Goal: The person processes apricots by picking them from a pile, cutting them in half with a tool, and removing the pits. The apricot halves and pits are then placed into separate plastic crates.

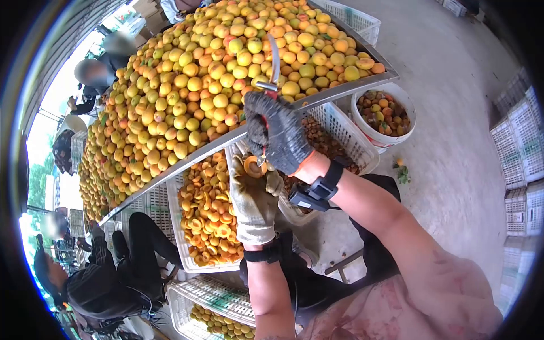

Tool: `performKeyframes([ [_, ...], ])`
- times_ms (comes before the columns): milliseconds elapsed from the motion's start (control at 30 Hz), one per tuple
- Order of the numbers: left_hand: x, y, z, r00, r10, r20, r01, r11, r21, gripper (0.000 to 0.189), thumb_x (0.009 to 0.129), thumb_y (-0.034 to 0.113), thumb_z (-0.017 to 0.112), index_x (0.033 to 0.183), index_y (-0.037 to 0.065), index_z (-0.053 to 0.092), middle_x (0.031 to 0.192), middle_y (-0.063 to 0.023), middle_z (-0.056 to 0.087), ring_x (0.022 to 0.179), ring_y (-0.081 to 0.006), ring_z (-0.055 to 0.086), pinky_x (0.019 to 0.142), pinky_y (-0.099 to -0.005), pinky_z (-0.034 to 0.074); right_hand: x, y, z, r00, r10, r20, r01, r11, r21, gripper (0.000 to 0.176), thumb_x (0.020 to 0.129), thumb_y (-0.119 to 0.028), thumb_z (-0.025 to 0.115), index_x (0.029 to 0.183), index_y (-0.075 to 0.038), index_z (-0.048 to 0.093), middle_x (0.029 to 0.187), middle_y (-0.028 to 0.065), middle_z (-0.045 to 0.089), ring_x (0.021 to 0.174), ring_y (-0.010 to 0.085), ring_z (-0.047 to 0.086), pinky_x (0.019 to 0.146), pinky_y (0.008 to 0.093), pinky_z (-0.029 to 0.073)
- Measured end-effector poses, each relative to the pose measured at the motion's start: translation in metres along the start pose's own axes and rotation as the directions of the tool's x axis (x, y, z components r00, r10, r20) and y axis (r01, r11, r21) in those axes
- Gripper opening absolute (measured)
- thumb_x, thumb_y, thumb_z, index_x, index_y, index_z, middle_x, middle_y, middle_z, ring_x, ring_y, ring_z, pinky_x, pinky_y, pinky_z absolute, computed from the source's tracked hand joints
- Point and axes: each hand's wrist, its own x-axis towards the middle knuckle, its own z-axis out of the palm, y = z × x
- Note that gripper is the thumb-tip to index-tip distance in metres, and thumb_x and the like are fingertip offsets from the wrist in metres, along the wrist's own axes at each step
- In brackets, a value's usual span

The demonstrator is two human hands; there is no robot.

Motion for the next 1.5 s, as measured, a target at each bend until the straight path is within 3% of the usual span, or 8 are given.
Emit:
performKeyframes([
  [533, 0.011, -0.014, 0.022, 0.909, 0.109, -0.403, -0.047, 0.986, 0.161, 0.026, 0.1, 0.033, 0.035, 0.092, 0.012, 0.051, 0.07, 0.0015, 0.051, 0.038, -0.013, 0.042, 0.035, -0.0241, 0.033, 0.002, 0.018, -0.002, 0.996, 0.074, 0.041, -0.076, 0.996, 0.047, 0.02, 0.091, -0.025, 0.056, 0.076, -0.013, 0.051, 0.052, -0.0049, 0.04, 0.039, 0.0081, 0.041, 0.035, 0.0226, 0.032],
  [600, 0.018, -0.023, -0.024, 0.994, 0.074, -0.076, -0.07, 0.996, 0.059, 0.027, 0.1, 0.028, 0.035, 0.096, 0.008, 0.052, 0.078, -0.0018, 0.054, 0.044, -0.0134, 0.046, 0.039, -0.0249, 0.037, 0.003, 0.019, -0.008, 0.994, 0.087, 0.065, -0.092, 0.993, 0.072, 0.019, 0.091, -0.023, 0.058, 0.075, -0.014, 0.052, 0.052, -0.0048, 0.043, 0.039, 0.0078, 0.041, 0.035, 0.0236, 0.032],
  [733, 0.031, -0.019, -0.038, 0.755, 0.631, -0.176, -0.21, 0.488, 0.847, 0.029, 0.098, 0.024, 0.042, 0.112, 0.001, 0.053, 0.098, -0.0093, 0.056, 0.086, -0.0196, 0.055, 0.071, -0.0322, 0.048, 0.015, 0.027, -0.026, 0.993, 0.112, 0.021, -0.102, 0.957, -0.271, 0.017, 0.085, -0.025, 0.066, 0.084, -0.009, 0.061, 0.065, 0.0005, 0.058, 0.053, 0.0108, 0.054, 0.046, 0.025, 0.042],
  [800, 0.023, 0.005, 0.0, 0.7, 0.668, -0.253, -0.174, 0.503, 0.846, 0.032, 0.096, 0.021, 0.046, 0.116, -0.004, 0.051, 0.101, -0.0157, 0.054, 0.089, -0.0255, 0.055, 0.078, -0.0338, 0.048, 0.04, 0.037, -0.07, 0.932, -0.353, 0.085, 0.202, 0.31, -0.929, 0.021, 0.082, -0.024, 0.07, 0.087, -0.004, 0.062, 0.072, 0.0021, 0.062, 0.063, 0.0146, 0.057, 0.058, 0.0279, 0.046],
  [933, 0.014, 0.046, -0.035, 0.653, 0.753, -0.078, 0.199, -0.071, 0.977, 0.046, 0.092, 0.02, 0.053, 0.129, -0.006, 0.044, 0.131, -0.0252, 0.046, 0.114, -0.0378, 0.05, 0.099, -0.0378, 0.039, 0.047, 0.004, -0.06, 0.943, -0.331, 0.015, 0.14, 0.357, -0.924, 0.022, 0.078, -0.023, 0.07, 0.084, -0.004, 0.062, 0.071, 0.0081, 0.06, 0.065, 0.0158, 0.054, 0.063, 0.0312, 0.046],
  [1067, 0.003, 0.086, -0.045, 0.341, 0.902, -0.266, 0.296, 0.166, 0.941, 0.069, 0.088, 0.038, 0.057, 0.136, -0.005, 0.034, 0.135, -0.0288, 0.038, 0.124, -0.0371, 0.04, 0.104, -0.0457, 0.031, 0.073, -0.015, -0.039, 0.961, -0.272, 0.046, 0.102, 0.195, -0.975, 0.021, 0.078, -0.023, 0.067, 0.084, -0.004, 0.061, 0.073, 0.0108, 0.061, 0.066, 0.0209, 0.057, 0.063, 0.0354, 0.046],
  [1333, 0.008, 0.069, -0.043, 0.664, 0.607, -0.436, -0.172, 0.692, 0.701, 0.053, 0.088, 0.011, 0.059, 0.134, -0.002, 0.039, 0.137, -0.0188, 0.041, 0.124, -0.024, 0.042, 0.105, -0.0333, 0.031, 0.187, 0.055, -0.008, 0.954, -0.064, 0.293, 0.234, -0.451, -0.861, 0.021, 0.076, -0.023, 0.057, 0.088, -0.006, 0.062, 0.079, 0.0175, 0.064, 0.078, 0.0363, 0.062, 0.071, 0.0473, 0.048],
  [1500, 0.01, 0.074, -0.04, 0.709, 0.641, -0.295, -0.052, 0.465, 0.884, 0.039, 0.092, 0.016, 0.052, 0.125, -0.005, 0.048, 0.122, -0.0145, 0.053, 0.112, -0.0211, 0.051, 0.098, -0.0312, 0.039, 0.228, 0.086, -0.019, 0.933, 0.109, 0.344, 0.34, -0.586, -0.735, 0.029, 0.069, -0.018, 0.062, 0.096, -0.008, 0.061, 0.086, 0.0175, 0.064, 0.084, 0.0368, 0.062, 0.073, 0.0469, 0.049],
])
